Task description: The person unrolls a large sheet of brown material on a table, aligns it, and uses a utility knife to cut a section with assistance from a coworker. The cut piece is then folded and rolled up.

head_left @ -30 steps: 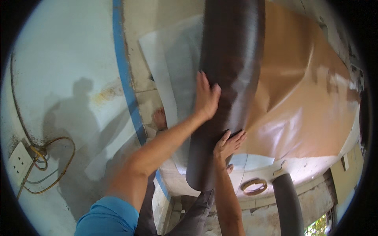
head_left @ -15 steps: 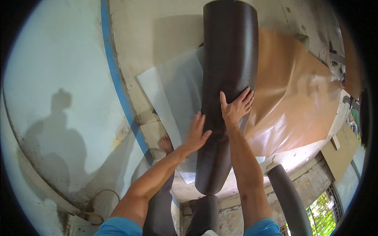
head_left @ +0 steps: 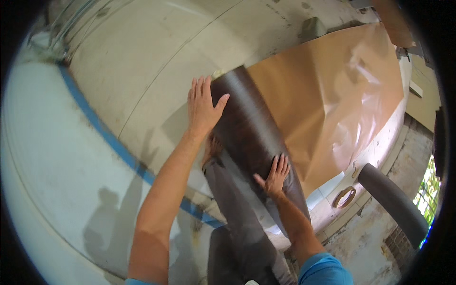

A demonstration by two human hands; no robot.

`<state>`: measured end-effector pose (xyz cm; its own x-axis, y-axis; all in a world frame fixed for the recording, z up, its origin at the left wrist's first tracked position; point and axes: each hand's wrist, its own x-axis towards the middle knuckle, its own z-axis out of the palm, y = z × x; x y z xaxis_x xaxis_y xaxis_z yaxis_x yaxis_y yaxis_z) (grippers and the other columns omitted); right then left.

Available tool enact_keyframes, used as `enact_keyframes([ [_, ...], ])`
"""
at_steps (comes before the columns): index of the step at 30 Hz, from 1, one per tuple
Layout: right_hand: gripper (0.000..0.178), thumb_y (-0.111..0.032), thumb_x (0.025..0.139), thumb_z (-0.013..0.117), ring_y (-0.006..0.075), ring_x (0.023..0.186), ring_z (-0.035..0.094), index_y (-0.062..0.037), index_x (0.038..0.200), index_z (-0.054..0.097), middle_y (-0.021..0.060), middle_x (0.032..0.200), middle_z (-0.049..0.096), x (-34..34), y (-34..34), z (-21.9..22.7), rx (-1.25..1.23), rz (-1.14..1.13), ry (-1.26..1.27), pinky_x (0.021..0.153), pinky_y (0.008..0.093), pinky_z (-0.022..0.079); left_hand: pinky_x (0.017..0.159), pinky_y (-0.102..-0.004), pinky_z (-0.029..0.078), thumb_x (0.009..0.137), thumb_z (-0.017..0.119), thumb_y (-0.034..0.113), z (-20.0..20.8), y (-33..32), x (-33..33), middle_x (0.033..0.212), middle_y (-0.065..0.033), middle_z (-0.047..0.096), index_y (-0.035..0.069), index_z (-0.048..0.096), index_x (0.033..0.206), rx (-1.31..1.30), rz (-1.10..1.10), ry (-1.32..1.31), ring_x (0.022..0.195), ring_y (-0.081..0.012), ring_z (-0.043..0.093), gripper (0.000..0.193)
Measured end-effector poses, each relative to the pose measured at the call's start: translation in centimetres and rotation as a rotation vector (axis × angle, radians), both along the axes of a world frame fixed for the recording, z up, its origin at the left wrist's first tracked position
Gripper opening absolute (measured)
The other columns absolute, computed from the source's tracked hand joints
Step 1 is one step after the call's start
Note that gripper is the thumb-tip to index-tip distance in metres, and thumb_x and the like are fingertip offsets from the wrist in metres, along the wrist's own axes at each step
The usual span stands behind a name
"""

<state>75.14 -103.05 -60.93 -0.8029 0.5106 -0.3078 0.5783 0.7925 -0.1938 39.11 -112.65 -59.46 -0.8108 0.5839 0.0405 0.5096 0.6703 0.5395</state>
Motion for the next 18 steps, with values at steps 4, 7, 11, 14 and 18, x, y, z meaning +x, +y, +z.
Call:
enact_keyframes([
  [4,0.111,-0.068,0.070,0.063,0.0449,0.140,0.007,0.0000,0.144,0.017,0.0278,0.150,0.012,-0.1,0.8,1.3,-0.100,-0.074,-0.209,0.109,0.0617,0.007,0.095,-0.0465,0.040,0.083,0.058,0.054,-4.0,7.8,-5.1,0.120,-0.0218,0.056,-0.001,0.054,0.119,-0.291,-0.072,-0.366,0.114,-0.0371,0.051,0.066],
  [7,0.106,-0.064,0.075,0.061,0.0452,0.140,0.005,0.0024,0.144,0.017,0.0270,0.151,0.011,-2.4,0.8,2.4,-0.173,-0.265,-0.269,0.109,0.0625,0.006,0.084,-0.0467,0.047,0.081,0.054,0.062,-4.5,9.5,-5.5,0.098,-0.0199,0.067,0.004,0.066,0.106,-0.463,-0.135,-0.452,0.097,-0.0384,0.061,0.065],
  [11,0.086,-0.053,0.086,0.054,0.0439,0.140,0.009,0.0030,0.144,0.024,0.0249,0.151,0.016,-12.2,-1.4,2.3,-0.130,-0.629,-0.173,0.109,0.0622,0.006,0.084,-0.0474,0.046,0.083,0.054,0.058,-3.4,8.8,-5.7,0.103,-0.0196,0.066,0.005,0.065,0.110,-0.488,-0.166,-0.403,0.098,-0.0391,0.061,0.060],
  [14,0.078,-0.046,0.089,0.053,0.0431,0.140,0.011,0.0024,0.143,0.025,0.0250,0.150,0.018,-19.0,-0.9,1.8,-0.060,-0.871,-0.147,0.109,0.0607,0.008,0.084,-0.0478,0.046,0.085,0.051,0.057,-3.4,9.1,-6.4,0.101,-0.0206,0.066,0.006,0.065,0.110,-0.500,-0.212,-0.449,0.097,-0.0397,0.061,0.058],
  [18,0.073,-0.041,0.090,0.052,0.0432,0.140,0.012,0.0021,0.143,0.027,0.0248,0.151,0.017,-21.3,-0.8,2.1,-0.060,-1.042,0.036,0.109,0.0602,0.008,0.082,-0.0491,0.046,0.088,0.046,0.057,-4.5,10.4,-7.4,0.098,-0.0222,0.067,0.005,0.065,0.109,-0.571,-0.396,-0.392,0.094,-0.0409,0.062,0.060],
])
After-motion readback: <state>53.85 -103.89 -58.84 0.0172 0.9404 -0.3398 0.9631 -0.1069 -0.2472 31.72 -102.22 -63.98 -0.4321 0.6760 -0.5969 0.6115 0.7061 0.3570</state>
